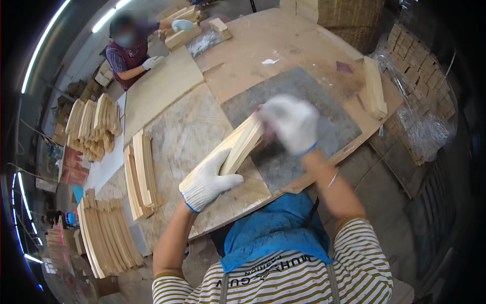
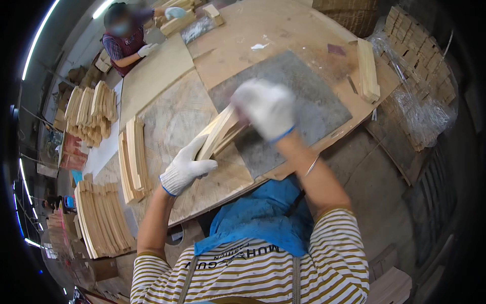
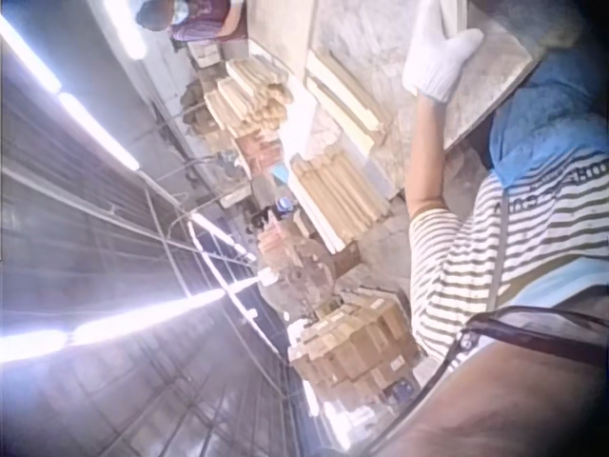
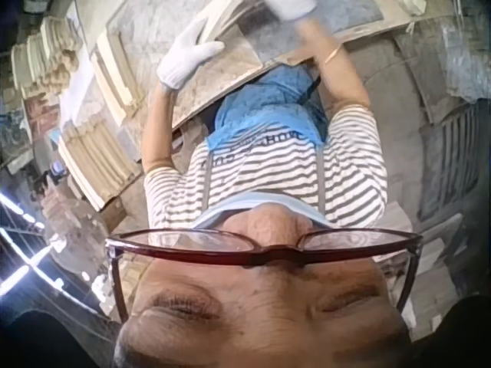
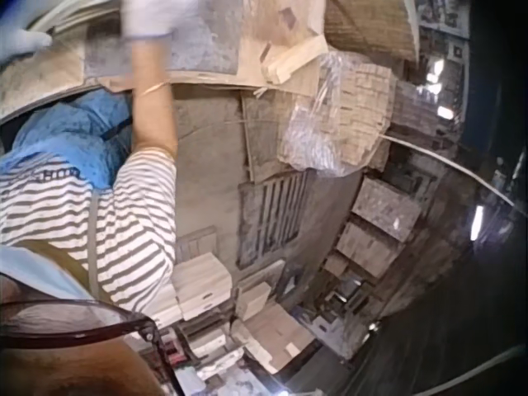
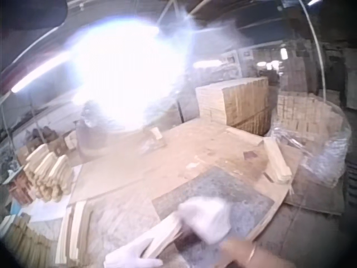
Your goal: Sanding the edges and surfaces of wooden slats using sandpaper.
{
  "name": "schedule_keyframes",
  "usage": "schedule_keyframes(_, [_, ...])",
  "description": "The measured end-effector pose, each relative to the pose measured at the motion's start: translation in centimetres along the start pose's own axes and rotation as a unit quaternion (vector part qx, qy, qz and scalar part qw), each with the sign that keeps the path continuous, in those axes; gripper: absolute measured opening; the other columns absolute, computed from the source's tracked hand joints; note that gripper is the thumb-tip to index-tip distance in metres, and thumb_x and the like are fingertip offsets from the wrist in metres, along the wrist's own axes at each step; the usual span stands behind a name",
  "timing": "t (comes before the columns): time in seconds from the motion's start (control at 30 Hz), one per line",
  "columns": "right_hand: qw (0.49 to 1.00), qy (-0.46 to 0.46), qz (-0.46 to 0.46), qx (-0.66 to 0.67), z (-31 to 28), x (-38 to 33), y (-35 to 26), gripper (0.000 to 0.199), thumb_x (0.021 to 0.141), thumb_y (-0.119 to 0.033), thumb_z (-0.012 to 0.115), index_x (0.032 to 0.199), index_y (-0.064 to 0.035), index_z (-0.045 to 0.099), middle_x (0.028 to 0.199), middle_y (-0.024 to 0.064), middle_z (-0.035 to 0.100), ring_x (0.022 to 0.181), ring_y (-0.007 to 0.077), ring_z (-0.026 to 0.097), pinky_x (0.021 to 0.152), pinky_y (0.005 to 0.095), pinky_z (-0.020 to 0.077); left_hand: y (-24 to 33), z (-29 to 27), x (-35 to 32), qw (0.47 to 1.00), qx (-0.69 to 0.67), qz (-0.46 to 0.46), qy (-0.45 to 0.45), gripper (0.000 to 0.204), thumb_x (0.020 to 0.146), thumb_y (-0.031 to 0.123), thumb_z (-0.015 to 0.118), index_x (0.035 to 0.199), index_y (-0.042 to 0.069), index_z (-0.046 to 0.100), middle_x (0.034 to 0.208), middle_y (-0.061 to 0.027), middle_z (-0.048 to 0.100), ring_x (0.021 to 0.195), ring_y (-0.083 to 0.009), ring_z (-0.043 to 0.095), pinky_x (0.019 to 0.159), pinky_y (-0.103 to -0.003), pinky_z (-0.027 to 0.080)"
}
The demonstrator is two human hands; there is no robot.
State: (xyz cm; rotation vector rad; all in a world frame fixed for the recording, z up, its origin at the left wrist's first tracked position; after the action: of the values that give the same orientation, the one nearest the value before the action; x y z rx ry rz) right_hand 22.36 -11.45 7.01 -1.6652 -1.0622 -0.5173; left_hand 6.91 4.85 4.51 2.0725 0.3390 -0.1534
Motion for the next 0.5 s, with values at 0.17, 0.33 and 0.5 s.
schedule_keyframes(0.17, [0.968,0.116,0.22,0.006,-5.0,-0.6,10.5,0.021,0.086,-0.021,0.068,0.093,-0.0006,0.067,0.081,0.0085,0.069,0.077,0.0173,0.065,0.069,0.0296,0.0503,0.8,1.7,-2.6,0.93,-0.33,-0.084,-0.136,0.073,0.08,0.034,0.068,0.139,0.002,0.041,0.101,-0.0182,0.064,0.066,-0.0179,0.064,0.056,-0.024,0.054])
schedule_keyframes(0.33, [0.94,0.089,0.298,0.14,-1.8,-3.5,8.2,0.024,0.086,-0.018,0.07,0.097,0.0024,0.065,0.088,0.004,0.067,0.082,0.0089,0.058,0.075,0.0254,0.0473,-1.2,4.7,-3.5,0.685,-0.703,-0.1,-0.164,0.068,0.093,0.043,0.055,0.143,0.001,0.034,0.111,-0.0291,0.059,0.073,-0.0282,0.065,0.06,-0.03,0.059])
schedule_keyframes(0.5, [0.957,0.033,0.281,0.056,1.8,-6.5,4.2,0.02,0.083,-0.019,0.071,0.097,-0.004,0.066,0.084,0.0132,0.069,0.076,0.0192,0.068,0.07,0.0303,0.0518,-3.1,9.1,-4.4,0.559,-0.813,-0.101,-0.128,0.067,0.097,0.046,0.045,0.145,0.002,0.032,0.104,-0.0213,0.059,0.075,-0.0278,0.063,0.059,-0.03,0.057])
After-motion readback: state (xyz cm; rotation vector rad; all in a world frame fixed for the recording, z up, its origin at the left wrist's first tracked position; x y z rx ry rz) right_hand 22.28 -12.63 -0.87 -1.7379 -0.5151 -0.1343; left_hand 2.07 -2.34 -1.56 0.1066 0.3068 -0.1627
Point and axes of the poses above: each hand's wrist, its own x-axis towards the middle knuckle, its own z-axis out of the palm, y = z × x, the point moved 5 cm from there along x, towards the middle knuckle
